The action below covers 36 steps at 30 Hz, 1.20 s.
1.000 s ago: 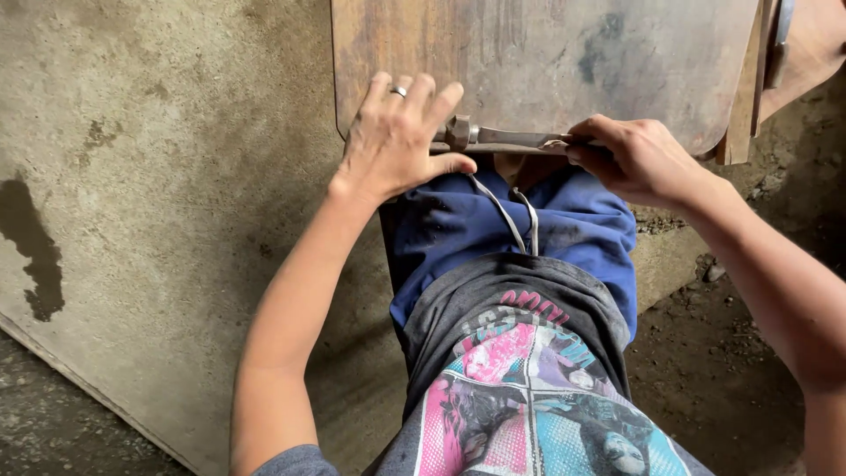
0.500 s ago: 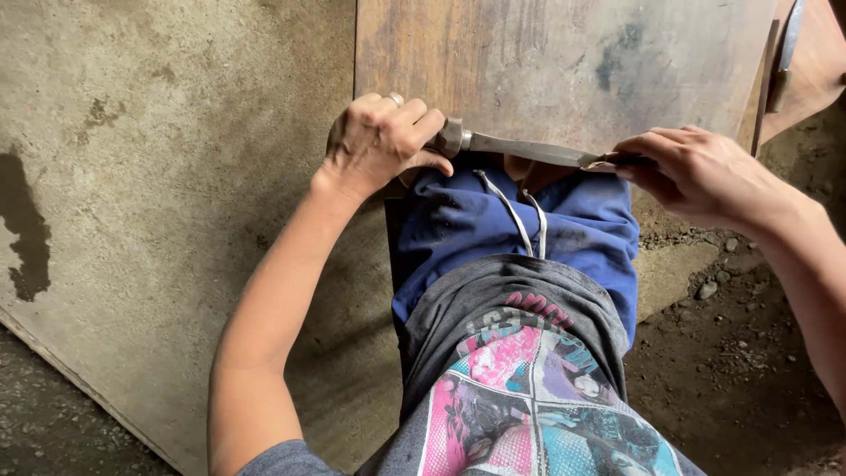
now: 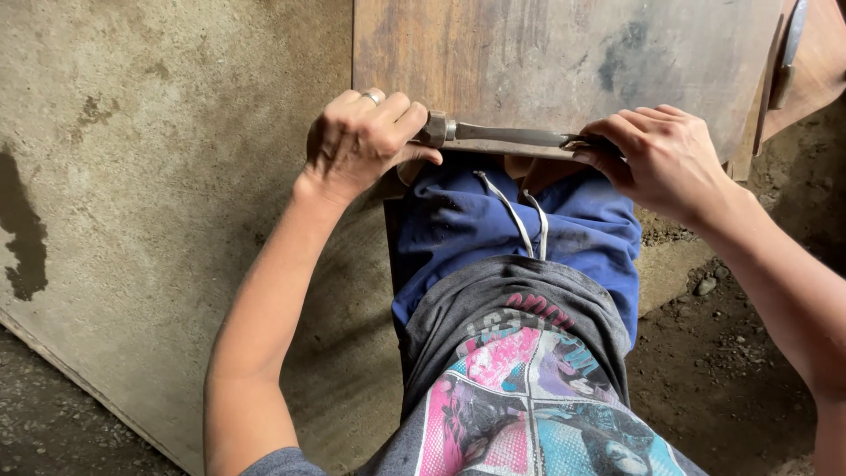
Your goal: Scraping and sanding a wooden board using a knife and sandpaper.
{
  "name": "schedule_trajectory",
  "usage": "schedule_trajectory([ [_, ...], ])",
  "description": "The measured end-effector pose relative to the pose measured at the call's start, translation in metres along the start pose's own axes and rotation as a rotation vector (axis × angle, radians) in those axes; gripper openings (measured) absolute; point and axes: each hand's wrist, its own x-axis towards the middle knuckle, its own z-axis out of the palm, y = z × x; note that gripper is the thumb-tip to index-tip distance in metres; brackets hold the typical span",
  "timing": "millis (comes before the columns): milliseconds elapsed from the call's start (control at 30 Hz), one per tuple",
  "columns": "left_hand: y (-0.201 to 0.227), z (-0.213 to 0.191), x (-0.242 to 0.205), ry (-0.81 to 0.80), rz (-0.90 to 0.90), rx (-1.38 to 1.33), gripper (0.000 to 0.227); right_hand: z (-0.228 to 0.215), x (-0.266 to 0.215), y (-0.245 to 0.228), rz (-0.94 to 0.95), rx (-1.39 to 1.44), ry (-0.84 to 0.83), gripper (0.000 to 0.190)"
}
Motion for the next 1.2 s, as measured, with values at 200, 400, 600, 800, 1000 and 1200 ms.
schedule_trajectory([
  [200,-0.013,0.012,-0.002,-0.072,-0.035,-0.018,0.034,0.013,0.026,0.008,-0.058,-0.068,0.319,0.014],
  [400,-0.045,0.050,-0.018,0.006,-0.242,-0.035,0.048,0.053,0.077,0.009,0.017,-0.013,0.468,0.011],
  [600,-0.072,0.063,-0.024,-0.072,-0.201,-0.087,0.040,0.085,0.096,0.004,0.138,0.122,0.475,0.009],
  [800,-0.086,0.055,-0.008,-0.351,-0.265,-0.306,0.043,0.085,0.101,0.006,0.222,0.193,0.436,0.006],
  [1000,-0.105,0.063,0.011,-0.468,-0.285,-0.489,0.050,0.087,0.106,0.018,0.238,0.317,0.428,0.013],
  [1200,-0.104,0.061,-0.019,-0.389,-0.149,-0.263,0.048,0.082,0.087,0.018,0.263,0.196,0.287,0.012],
])
